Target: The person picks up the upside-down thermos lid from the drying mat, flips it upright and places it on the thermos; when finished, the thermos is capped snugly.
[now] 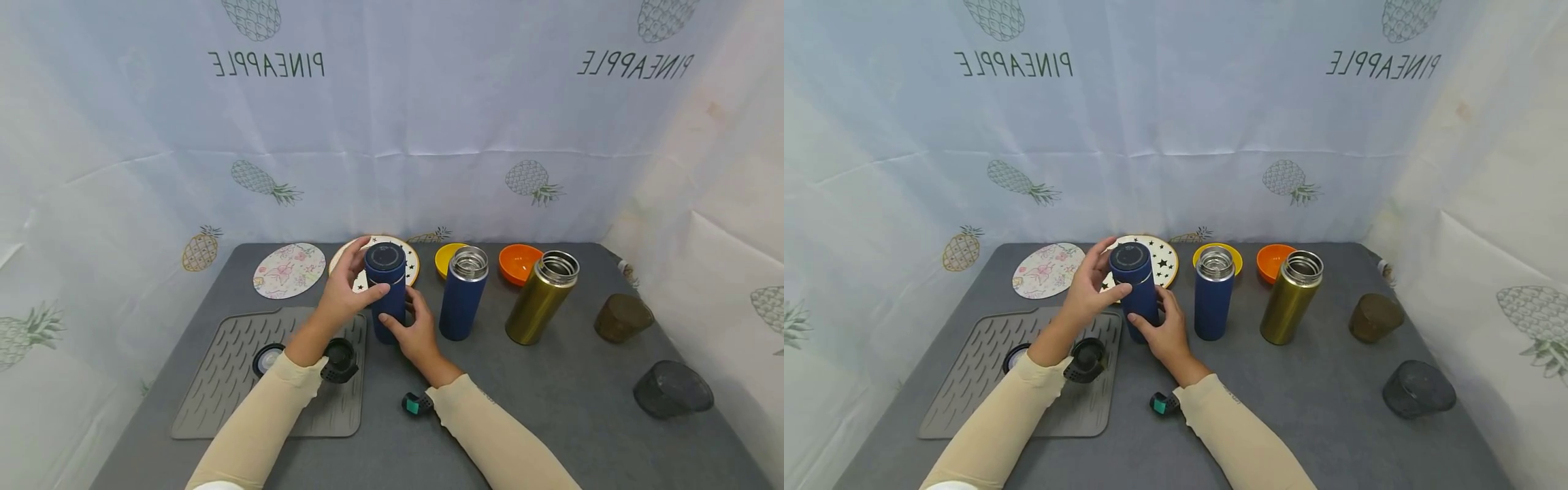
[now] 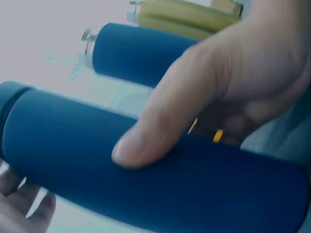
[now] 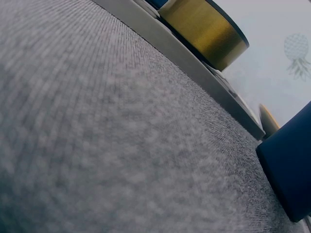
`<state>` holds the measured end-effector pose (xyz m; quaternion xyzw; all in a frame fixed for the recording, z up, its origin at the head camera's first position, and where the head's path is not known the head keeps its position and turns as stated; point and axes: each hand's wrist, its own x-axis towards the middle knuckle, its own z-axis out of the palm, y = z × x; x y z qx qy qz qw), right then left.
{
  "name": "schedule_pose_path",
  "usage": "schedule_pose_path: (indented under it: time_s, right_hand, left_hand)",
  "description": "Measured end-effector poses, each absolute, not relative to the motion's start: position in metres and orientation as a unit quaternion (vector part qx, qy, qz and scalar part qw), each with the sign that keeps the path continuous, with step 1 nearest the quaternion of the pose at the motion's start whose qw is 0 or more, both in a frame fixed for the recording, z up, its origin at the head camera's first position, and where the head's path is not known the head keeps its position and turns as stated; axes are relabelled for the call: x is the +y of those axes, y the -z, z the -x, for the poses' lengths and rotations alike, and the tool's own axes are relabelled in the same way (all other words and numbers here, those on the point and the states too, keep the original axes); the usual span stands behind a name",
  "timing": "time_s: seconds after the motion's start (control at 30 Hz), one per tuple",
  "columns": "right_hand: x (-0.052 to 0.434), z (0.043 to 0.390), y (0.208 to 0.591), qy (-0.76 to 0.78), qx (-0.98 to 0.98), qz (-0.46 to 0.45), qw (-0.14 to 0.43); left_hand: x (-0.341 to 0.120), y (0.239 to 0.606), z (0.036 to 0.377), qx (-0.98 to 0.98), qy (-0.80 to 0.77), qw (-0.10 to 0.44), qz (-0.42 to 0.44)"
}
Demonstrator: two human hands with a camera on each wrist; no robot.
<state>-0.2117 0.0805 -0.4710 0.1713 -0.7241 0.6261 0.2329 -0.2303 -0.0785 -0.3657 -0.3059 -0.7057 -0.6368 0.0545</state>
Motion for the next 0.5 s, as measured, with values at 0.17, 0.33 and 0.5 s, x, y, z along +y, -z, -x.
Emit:
schedule_pose_path:
  time_s: [0.17,0.33,0.5]
  right_hand:
    - [0.081,0.212,0.472,-0.619,-0.728,-0.178,0.236]
    - [0.081,0.211,0.472,-0.620,-0.729,-0.180,0.229]
    - [0.082,0.211,0.472,-0.622,-0.727,-0.181,0.226]
  left_hand:
    - [-0.061,0.362,0.226,-0.734,0.634,0.043,0.239]
    - [-0.049,0.361,0.226,-0.739,0.638,0.064,0.206]
    - [-0.047,0.371,0.235,-0.733,0.638,0.100,0.213]
